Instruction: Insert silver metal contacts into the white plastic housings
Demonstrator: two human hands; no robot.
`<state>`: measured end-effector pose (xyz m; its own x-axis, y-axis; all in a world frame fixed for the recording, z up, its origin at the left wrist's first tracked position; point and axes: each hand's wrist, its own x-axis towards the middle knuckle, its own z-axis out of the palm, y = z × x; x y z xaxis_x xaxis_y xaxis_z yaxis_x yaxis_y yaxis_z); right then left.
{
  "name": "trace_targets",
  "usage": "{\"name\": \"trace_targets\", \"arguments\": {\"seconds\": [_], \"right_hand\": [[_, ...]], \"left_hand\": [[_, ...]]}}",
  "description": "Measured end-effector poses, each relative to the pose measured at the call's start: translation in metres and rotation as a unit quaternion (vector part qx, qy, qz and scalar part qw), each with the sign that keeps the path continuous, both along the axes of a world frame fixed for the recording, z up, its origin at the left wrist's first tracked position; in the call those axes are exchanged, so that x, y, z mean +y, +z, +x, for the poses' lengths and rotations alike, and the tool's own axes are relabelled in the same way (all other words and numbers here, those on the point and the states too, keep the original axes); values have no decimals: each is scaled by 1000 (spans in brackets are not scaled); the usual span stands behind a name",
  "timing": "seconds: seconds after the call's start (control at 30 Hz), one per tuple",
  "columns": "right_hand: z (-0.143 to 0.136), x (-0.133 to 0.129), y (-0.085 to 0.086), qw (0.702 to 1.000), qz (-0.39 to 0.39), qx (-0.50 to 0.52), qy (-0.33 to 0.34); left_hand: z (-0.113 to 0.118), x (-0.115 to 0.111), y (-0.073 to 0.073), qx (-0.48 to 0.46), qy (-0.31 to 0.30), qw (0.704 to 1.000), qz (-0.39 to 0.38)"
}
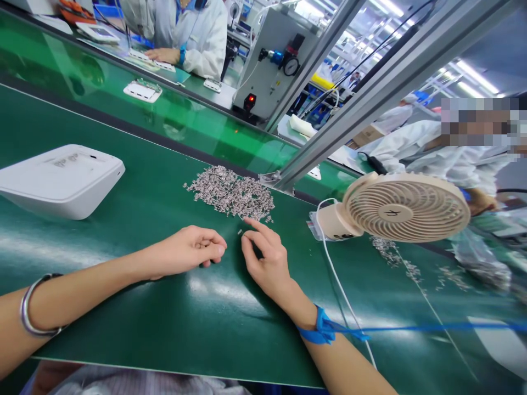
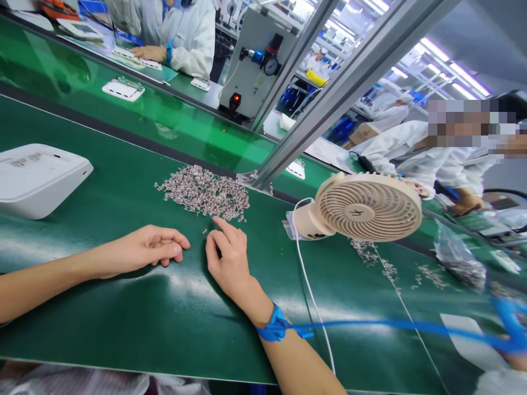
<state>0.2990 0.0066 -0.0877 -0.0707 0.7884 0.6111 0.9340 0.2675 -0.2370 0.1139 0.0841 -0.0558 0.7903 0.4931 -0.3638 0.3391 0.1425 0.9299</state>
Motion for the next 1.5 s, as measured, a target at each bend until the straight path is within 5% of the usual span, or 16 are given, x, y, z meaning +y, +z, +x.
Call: {"name": "trace_targets", "arguments": {"seconds": [0.23, 0.53, 0.87, 1.07, 1.3, 1.5], "right_hand": [[-15, -9, 5, 992, -43, -41, 108], [-12, -6, 7, 992, -53, 20, 112], [-10, -8, 10, 986, -92, 24, 139], [-12, -9, 9, 986, -65, -58, 143], [-22, -15, 11, 989, 27, -78, 126], [-27, -22, 9, 985, 10, -103, 136]], "left_hand": [[1, 0, 0, -14, 0, 1000, -10], [1, -1, 4, -6, -15, 1000, 17], [2, 0, -4, -30, 96, 995, 27], [1, 0, 0, -11, 70, 996, 53], [-1, 1, 3, 11, -42, 997, 68], [-2, 0, 4, 4, -86, 990, 114]]}}
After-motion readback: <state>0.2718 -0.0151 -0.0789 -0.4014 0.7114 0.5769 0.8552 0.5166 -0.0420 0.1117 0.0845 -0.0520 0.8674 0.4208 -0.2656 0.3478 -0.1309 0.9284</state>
